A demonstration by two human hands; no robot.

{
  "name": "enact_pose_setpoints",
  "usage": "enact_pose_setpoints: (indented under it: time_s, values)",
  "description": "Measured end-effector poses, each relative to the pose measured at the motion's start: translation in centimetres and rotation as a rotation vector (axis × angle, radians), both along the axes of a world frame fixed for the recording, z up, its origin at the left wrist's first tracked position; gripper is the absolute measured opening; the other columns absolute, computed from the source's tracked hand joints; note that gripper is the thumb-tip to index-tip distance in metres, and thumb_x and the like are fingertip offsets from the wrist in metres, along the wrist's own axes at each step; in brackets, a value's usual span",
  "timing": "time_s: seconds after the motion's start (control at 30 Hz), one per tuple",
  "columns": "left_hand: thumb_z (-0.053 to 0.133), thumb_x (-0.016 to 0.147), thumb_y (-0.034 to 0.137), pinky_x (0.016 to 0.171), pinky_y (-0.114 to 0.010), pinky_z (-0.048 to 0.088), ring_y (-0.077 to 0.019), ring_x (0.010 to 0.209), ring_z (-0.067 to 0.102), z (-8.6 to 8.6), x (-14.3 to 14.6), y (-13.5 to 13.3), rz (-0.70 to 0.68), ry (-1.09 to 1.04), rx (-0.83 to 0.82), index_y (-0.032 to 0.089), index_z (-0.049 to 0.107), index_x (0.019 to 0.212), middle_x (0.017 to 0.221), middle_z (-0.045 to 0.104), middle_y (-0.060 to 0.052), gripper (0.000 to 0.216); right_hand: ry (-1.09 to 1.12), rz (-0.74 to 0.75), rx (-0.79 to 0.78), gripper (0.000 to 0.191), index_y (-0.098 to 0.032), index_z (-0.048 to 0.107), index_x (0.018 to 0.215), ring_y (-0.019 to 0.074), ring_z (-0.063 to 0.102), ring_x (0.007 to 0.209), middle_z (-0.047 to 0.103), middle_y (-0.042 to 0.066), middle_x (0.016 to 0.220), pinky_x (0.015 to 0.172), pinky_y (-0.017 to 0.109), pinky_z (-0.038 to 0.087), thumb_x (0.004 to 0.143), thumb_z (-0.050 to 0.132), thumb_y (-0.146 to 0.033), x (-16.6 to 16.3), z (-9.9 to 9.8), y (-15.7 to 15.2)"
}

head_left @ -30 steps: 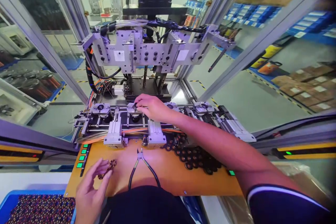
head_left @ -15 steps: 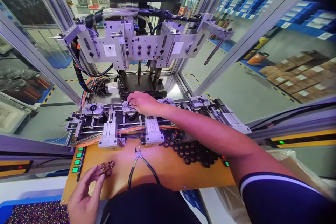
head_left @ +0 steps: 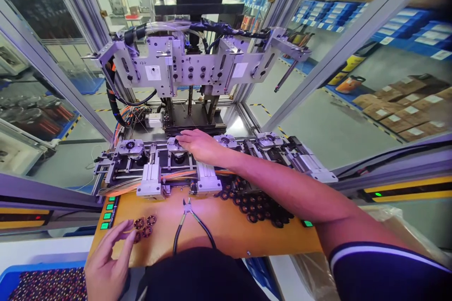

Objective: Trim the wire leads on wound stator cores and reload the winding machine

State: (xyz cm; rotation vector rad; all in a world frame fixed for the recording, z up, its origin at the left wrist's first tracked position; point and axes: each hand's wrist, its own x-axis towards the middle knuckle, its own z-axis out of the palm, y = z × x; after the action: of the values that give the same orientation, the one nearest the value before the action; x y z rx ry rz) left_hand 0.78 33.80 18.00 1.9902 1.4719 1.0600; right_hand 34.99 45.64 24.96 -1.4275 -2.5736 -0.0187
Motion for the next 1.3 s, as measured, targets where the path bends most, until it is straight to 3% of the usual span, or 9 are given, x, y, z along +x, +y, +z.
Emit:
enact_pose_setpoints:
  time_s: [0.13, 0.27, 0.43, 0.57, 0.77, 0.87, 1.0, 1.17, 1.3]
  values:
    - [0.066, 0.086, 0.025, 0.089, -0.035, 0.057, -0.02, 0.086, 0.071, 5.0, 2.0, 4.0, -0.138, 0.133, 0.345, 0.021, 0.068, 0.112, 0.102, 0.074, -0.006, 0.026, 0.04, -0.017, 0.039, 0.023, -0.008, 0.07, 0.099, 0.0283, 0.054, 0.126, 0.067, 0.015, 0.122, 0.101, 0.043, 0.047, 0.084, 0.055, 0.0, -0.8, -0.1, -0.4]
    - [0.052, 0.095, 0.029, 0.103, -0.043, 0.051, -0.0256, 0.114, 0.066, 8.8, 6.6, 9.6, -0.419, 0.406, 0.458, 0.014, 0.062, 0.124, 0.122, 0.07, -0.014, 0.034, 0.167, -0.139, 0.164, 0.04, -0.004, 0.065, 0.118, 0.0291, 0.053, 0.13, 0.06, 0.019, 0.134, 0.104, 0.047, 0.049, 0.083, 0.049, 0.004, -0.8, 1.2, -1.6]
    - [0.046, 0.093, 0.022, 0.112, -0.051, 0.04, -0.0306, 0.142, 0.041, 8.6, 12.8, 15.1, -0.636, 0.697, 0.372, 0.009, 0.054, 0.135, 0.145, 0.054, -0.016, 0.045, 0.39, -0.249, 0.404, 0.053, -0.009, 0.051, 0.139, 0.0225, 0.045, 0.138, 0.051, 0.015, 0.144, 0.116, 0.049, 0.041, 0.09, 0.034, 0.0, -0.1, 2.8, -9.2]
    - [0.044, 0.091, 0.016, 0.112, -0.053, 0.038, -0.0299, 0.141, 0.042, 7.9, 15.3, 16.3, -0.698, 0.796, 0.331, 0.012, 0.056, 0.133, 0.145, 0.055, -0.015, 0.044, 0.631, -0.277, 0.514, 0.06, -0.021, 0.047, 0.145, 0.0238, 0.052, 0.132, 0.055, 0.011, 0.141, 0.112, 0.047, 0.047, 0.089, 0.043, 0.001, 0.5, 0.2, -19.0]
    - [0.047, 0.088, 0.01, 0.112, -0.053, 0.037, -0.0311, 0.139, 0.045, 8.0, 16.0, 16.5, -0.71, 0.871, 0.331, 0.012, 0.06, 0.128, 0.142, 0.057, -0.017, 0.042, 0.617, -0.7, 0.342, 0.038, -0.019, 0.064, 0.126, 0.0218, 0.072, 0.1, 0.072, 0.01, 0.113, 0.084, 0.033, 0.064, 0.092, 0.05, -0.01, -0.7, -8.4, -29.9]
    - [0.051, 0.088, 0.013, 0.112, -0.054, 0.036, -0.0335, 0.137, 0.047, 8.1, 16.4, 16.8, -0.724, 0.882, 0.342, 0.007, 0.061, 0.124, 0.137, 0.061, -0.02, 0.038, 0.537, -0.723, 0.327, 0.029, -0.016, 0.069, 0.114, 0.0219, 0.073, 0.093, 0.074, 0.011, 0.104, 0.08, 0.034, 0.065, 0.093, 0.049, -0.012, -0.8, -10.7, -31.1]
    - [0.031, 0.098, 0.032, 0.109, -0.062, 0.032, -0.0373, 0.141, 0.037, 9.1, 16.8, 16.5, -0.737, 0.845, 0.39, -0.002, 0.058, 0.123, 0.134, 0.062, -0.016, 0.05, 0.484, -0.763, 0.302, 0.026, -0.015, 0.07, 0.11, 0.0244, 0.07, 0.098, 0.073, 0.013, 0.104, 0.09, 0.044, 0.06, 0.094, 0.049, -0.015, 1.3, -12.2, -29.5]
    - [0.049, 0.097, 0.034, 0.114, -0.065, 0.023, -0.0433, 0.149, 0.014, 10.9, 14.6, 10.3, -0.52, 0.599, 0.584, 0.003, 0.041, 0.142, 0.16, 0.028, -0.017, 0.056, 0.471, -0.8, 0.213, 0.016, -0.016, 0.072, 0.095, 0.0294, 0.063, 0.104, 0.069, 0.014, 0.109, 0.09, 0.051, 0.056, 0.088, 0.058, -0.016, 3.5, -13.4, -27.3]
    - [0.067, 0.086, 0.023, 0.121, -0.057, 0.025, -0.0336, 0.146, 0.032, 8.8, 10.3, 2.8, -0.552, 0.256, 0.534, 0.027, 0.039, 0.148, 0.157, 0.04, -0.004, 0.068, 0.515, -0.818, 0.173, 0.016, -0.016, 0.072, 0.087, 0.0327, 0.058, 0.111, 0.065, 0.017, 0.113, 0.093, 0.055, 0.052, 0.085, 0.056, -0.011, 3.3, -13.9, -27.0]
